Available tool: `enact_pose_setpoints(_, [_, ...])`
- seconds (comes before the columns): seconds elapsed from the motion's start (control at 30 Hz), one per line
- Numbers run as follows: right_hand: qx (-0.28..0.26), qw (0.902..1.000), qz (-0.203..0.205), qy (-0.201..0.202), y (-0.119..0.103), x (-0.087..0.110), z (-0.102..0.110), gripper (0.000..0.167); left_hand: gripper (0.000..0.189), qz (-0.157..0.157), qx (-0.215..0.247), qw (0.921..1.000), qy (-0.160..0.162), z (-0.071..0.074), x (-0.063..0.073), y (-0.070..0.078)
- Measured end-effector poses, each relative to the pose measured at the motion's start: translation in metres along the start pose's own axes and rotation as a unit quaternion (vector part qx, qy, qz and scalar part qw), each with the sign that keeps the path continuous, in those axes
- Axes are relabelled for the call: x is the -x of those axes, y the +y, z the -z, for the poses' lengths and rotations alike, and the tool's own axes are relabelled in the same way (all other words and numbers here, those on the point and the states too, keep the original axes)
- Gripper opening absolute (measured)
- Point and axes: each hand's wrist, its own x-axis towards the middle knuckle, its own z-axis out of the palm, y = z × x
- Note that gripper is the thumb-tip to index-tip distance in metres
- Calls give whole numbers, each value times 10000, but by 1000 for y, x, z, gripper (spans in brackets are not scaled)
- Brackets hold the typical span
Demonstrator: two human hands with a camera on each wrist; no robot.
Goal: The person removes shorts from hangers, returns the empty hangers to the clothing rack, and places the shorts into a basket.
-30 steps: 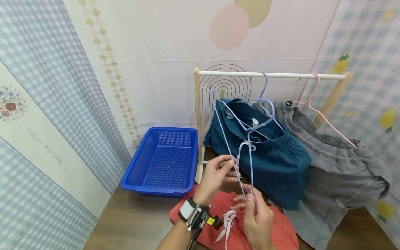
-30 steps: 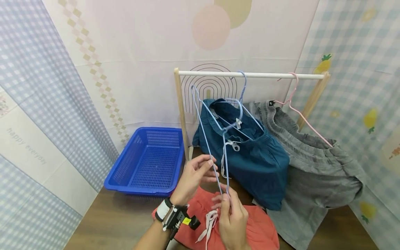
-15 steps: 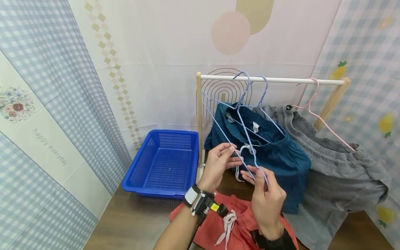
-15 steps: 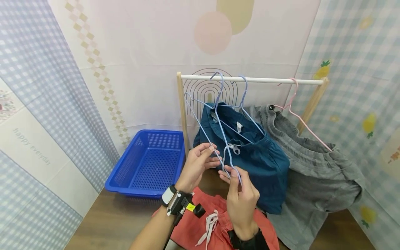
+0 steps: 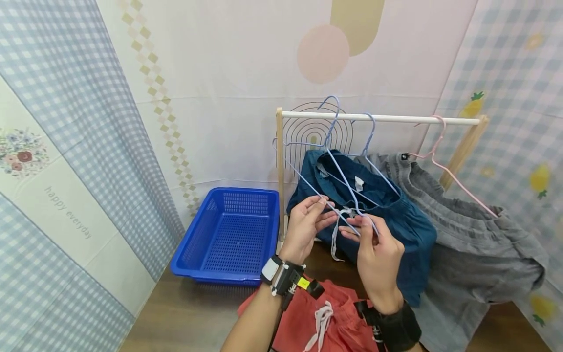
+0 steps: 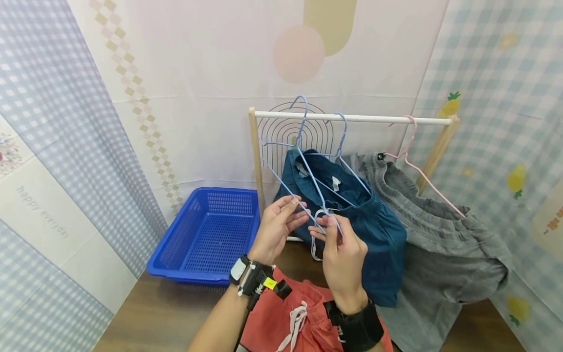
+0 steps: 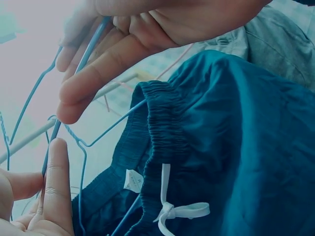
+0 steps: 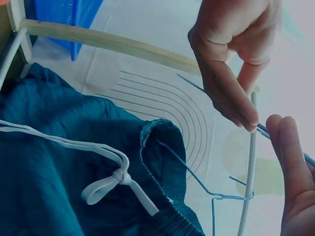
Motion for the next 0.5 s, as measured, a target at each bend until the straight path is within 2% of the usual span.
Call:
enact_pose_setpoints(0.2, [-111, 9999, -33, -75, 3, -7, -2, 20, 35, 55, 80, 9999, 58, 1, -5, 0])
enact_pose_setpoints(0.5, [31, 9998, 106, -164, 12, -13, -2, 14, 33, 256, 251, 9992, 202, 5, -8, -8])
